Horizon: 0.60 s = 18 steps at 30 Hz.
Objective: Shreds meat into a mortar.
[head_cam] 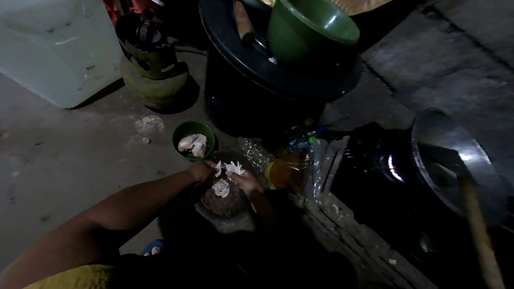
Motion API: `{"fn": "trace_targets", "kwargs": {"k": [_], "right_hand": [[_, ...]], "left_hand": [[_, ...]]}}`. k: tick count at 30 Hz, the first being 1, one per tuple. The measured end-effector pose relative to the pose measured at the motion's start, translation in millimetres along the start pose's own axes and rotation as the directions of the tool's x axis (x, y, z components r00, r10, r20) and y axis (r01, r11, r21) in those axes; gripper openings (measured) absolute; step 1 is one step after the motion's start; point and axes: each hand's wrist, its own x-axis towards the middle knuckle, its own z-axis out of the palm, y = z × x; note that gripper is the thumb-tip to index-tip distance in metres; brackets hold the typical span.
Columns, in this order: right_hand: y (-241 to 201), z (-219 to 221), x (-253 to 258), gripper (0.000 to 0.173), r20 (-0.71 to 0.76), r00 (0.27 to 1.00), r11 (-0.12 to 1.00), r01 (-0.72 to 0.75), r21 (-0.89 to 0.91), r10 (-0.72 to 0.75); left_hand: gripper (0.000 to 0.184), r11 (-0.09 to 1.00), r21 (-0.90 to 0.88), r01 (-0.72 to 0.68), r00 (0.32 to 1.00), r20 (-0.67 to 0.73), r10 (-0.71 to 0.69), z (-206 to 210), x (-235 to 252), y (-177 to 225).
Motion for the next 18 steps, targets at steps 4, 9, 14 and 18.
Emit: {"fn": "trace_targets", "kwargs": {"k": [4,9,14,18], "right_hand": [[14.6,2.3,14.1,0.042,0.054,0.998,0.99,-0.008,-0.141,0.016],[7.8,4.0,5.7,0.041,-0.001,0.998,0.998,-0.055,-0.023,0.055],[-2.9,-1.5,-9.6,0.022,0.066,0.997,0.991,0.026,0.131,-0.035],[9.1,-0.5,5.3,0.042,0.044,0.997,0.997,-0.054,-0.049,0.057]], "left_hand": [[0.031,0.999,-0.004,-0.035,0.998,0.06,0.035,4.0,-6.8,9.8],[0.03,0.996,0.07,-0.056,0.998,0.033,0.054,4.6,-0.7,8.0],[0.032,0.974,0.224,0.019,1.0,0.006,-0.021,-0.3,11.4,-2.9],[0.028,0.996,0.084,-0.014,1.0,0.025,0.012,7.0,0.7,6.6]]}}
